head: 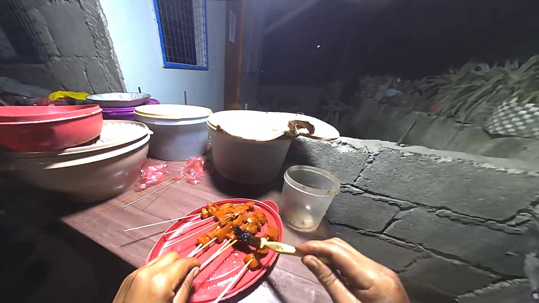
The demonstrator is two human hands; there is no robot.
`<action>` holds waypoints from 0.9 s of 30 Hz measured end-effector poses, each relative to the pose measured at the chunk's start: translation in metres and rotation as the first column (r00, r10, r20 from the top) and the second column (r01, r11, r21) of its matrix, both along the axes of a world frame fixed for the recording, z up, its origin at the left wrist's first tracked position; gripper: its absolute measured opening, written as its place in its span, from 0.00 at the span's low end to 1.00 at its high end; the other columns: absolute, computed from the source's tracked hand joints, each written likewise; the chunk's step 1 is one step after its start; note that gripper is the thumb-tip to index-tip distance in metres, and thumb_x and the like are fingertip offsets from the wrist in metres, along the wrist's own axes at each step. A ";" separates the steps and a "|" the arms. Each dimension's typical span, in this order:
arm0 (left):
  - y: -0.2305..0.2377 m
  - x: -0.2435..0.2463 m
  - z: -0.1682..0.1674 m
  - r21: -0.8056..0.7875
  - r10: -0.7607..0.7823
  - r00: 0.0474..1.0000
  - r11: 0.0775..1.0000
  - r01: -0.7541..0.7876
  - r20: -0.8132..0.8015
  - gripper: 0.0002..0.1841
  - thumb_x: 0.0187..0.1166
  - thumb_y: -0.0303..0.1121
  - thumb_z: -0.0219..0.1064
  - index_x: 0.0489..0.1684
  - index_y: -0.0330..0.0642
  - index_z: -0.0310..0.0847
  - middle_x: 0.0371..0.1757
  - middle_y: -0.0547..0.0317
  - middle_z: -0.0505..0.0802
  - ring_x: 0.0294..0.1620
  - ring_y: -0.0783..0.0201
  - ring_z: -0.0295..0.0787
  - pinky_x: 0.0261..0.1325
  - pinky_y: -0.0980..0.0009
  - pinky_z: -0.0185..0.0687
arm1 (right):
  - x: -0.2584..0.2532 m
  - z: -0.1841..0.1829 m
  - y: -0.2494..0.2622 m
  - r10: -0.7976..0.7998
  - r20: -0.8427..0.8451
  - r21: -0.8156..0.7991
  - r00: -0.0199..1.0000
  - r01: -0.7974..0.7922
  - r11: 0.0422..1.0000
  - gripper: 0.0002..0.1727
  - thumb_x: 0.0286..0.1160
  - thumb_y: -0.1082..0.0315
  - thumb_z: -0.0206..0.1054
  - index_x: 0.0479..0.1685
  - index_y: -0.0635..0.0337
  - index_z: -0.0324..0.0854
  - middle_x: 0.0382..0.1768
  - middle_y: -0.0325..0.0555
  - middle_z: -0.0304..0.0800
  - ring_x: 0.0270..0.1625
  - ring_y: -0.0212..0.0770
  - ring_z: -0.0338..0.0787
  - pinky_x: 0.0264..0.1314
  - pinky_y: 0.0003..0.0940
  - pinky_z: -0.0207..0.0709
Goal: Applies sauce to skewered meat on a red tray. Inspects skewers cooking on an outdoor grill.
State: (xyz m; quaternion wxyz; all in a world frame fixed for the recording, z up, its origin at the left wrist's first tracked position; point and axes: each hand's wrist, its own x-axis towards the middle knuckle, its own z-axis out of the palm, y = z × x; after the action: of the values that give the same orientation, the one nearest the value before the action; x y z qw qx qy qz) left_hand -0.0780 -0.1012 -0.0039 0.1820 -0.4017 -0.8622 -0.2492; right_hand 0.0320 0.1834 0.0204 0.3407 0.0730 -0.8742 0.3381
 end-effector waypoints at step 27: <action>-0.003 0.009 0.007 0.020 -0.068 0.988 0.998 0.066 0.136 0.13 0.87 0.35 0.61 0.48 0.43 0.94 0.41 0.52 0.97 0.40 0.58 0.96 0.44 0.57 0.89 | 0.014 0.009 0.021 -0.117 -0.013 -0.131 0.993 0.114 0.985 0.11 0.83 0.71 0.62 0.48 0.68 0.89 0.41 0.43 0.94 0.42 0.25 0.91 0.49 0.23 0.86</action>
State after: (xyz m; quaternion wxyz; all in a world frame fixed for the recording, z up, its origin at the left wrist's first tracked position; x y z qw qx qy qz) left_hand -0.0686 -0.1047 0.0029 0.1170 -0.4111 -0.8567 -0.2889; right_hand 0.0464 0.2044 0.0298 0.3726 0.0034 -0.8496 0.3733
